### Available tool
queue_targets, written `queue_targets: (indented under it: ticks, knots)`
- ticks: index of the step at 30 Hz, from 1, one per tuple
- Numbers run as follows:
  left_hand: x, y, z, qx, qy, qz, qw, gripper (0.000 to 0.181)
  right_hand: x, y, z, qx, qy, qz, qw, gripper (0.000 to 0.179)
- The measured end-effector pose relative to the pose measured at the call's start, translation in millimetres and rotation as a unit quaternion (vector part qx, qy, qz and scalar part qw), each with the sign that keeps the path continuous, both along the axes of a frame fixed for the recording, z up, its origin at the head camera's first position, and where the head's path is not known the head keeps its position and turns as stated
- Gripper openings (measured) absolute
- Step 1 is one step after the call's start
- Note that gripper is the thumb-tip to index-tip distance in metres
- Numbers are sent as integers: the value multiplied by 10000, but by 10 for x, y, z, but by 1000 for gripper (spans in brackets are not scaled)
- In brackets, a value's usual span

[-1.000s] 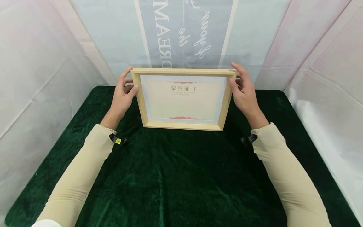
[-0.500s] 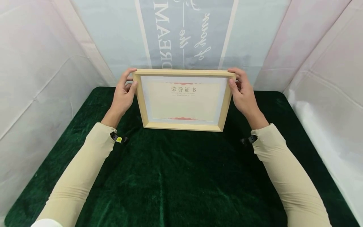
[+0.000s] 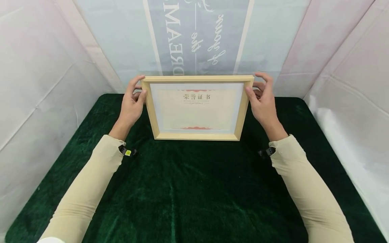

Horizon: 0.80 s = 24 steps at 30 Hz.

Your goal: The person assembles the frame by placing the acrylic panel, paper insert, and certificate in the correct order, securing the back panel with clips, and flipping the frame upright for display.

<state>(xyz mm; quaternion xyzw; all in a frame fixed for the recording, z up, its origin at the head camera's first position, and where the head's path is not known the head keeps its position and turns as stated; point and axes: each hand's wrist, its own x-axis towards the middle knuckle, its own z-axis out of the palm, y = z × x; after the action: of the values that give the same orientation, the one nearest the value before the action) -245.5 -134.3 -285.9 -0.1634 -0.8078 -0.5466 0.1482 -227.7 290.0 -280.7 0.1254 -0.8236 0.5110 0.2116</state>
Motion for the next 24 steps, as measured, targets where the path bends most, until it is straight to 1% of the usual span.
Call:
queue_targets:
  ticks: [2, 4, 7, 10, 13, 15, 18, 20, 21, 22, 23, 24]
  knots:
    - [20, -21, -26, 18, -60, 4, 10000, 55, 41, 13, -29, -121, 48, -80, 9999, 53]
    - [65, -47, -63, 72, -177, -24, 9998, 63, 72, 28, -69, -175, 148, -46, 9997, 52]
    - [154, -85, -147, 102, -401, -115, 9991, 71, 108, 40, -128, -115, 291, 45, 9995, 53]
    - [222, -93, -242, 72, -500, -209, 9985, 69, 122, 38, -181, -75, 329, 33, 9994, 51]
    - [237, -99, -335, -4, -483, -227, 9986, 66, 143, 36, -223, 13, 263, -90, 9996, 49]
    - [235, -134, -400, -115, -488, -241, 9985, 67, 171, 52, -261, 249, 109, -189, 9995, 48]
    - [259, -238, -489, -533, -604, -211, 9965, 72, 242, 117, -326, 887, -263, -287, 9953, 50]
    - [298, -328, -539, -1046, -624, -134, 9925, 76, 292, 183, -372, 1329, -538, -288, 9892, 51]
    - [326, -374, -558, -1390, -588, -51, 9885, 77, 316, 215, -390, 1521, -663, -268, 9858, 51]
    - [357, -421, -571, -1773, -531, 56, 9827, 77, 337, 245, -404, 1688, -787, -242, 9822, 52]
    - [391, -464, -578, -2174, -452, 160, 9749, 76, 358, 276, -415, 1855, -908, -218, 9782, 53]
    - [426, -504, -584, -2598, -345, 275, 9646, 75, 375, 302, -424, 2038, -1014, -207, 9735, 55]
